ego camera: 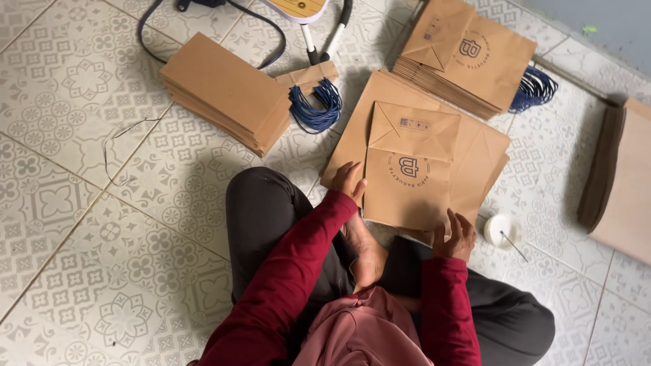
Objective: The person sits on the floor and assembles paper bags by applying glue to a cardboard strip with a blue string attached, then attaching it to the bag. They repeat this process for multiple bags, pressing the glued areas to secure them.
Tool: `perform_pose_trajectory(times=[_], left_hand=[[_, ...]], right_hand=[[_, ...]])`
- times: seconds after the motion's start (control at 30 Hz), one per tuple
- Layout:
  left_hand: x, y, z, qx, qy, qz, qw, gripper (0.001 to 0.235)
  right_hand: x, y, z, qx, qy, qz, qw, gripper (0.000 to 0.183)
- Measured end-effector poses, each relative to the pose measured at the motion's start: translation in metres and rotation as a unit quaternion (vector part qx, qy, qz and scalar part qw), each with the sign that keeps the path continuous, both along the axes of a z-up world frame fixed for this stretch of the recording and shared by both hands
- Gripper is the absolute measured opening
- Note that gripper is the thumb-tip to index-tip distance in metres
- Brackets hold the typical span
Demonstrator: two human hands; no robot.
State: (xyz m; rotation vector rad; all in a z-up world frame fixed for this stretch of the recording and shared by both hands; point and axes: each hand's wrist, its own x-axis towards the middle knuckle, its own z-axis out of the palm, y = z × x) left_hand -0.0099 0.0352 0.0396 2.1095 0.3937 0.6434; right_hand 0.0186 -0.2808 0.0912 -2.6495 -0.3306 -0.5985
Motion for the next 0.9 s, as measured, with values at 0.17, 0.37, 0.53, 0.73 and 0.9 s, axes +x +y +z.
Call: perform_pose_trajectory(times=[0.17,0.37,0.53,0.73,0.9], left_hand=[[0.002,0.038,0.035,0.004,-0.002,0.065,0.998,0.050],[0.039,0.085,0.037,0.000,0.000,0.157,0.988,0.065],[0.092,0.130,0.050,0.005,0.021,0.215,0.976,0.075],[0.146,0.161,0.074,0.045,0.107,0.229,0.966,0.080],[0.159,0.181,0.081,0.015,0.164,0.286,0.944,0.085]], right_hand=[[0.013,0.035,0.028,0.039,0.015,0.076,0.996,0.039],[0.058,0.120,0.040,0.080,0.046,0.165,0.982,0.036],[0.116,0.234,0.037,0.103,0.110,0.223,0.963,0.034],[0.190,0.364,0.006,0.143,0.111,0.276,0.944,0.030],[0.226,0.418,-0.052,0.088,0.074,0.238,0.965,0.021]])
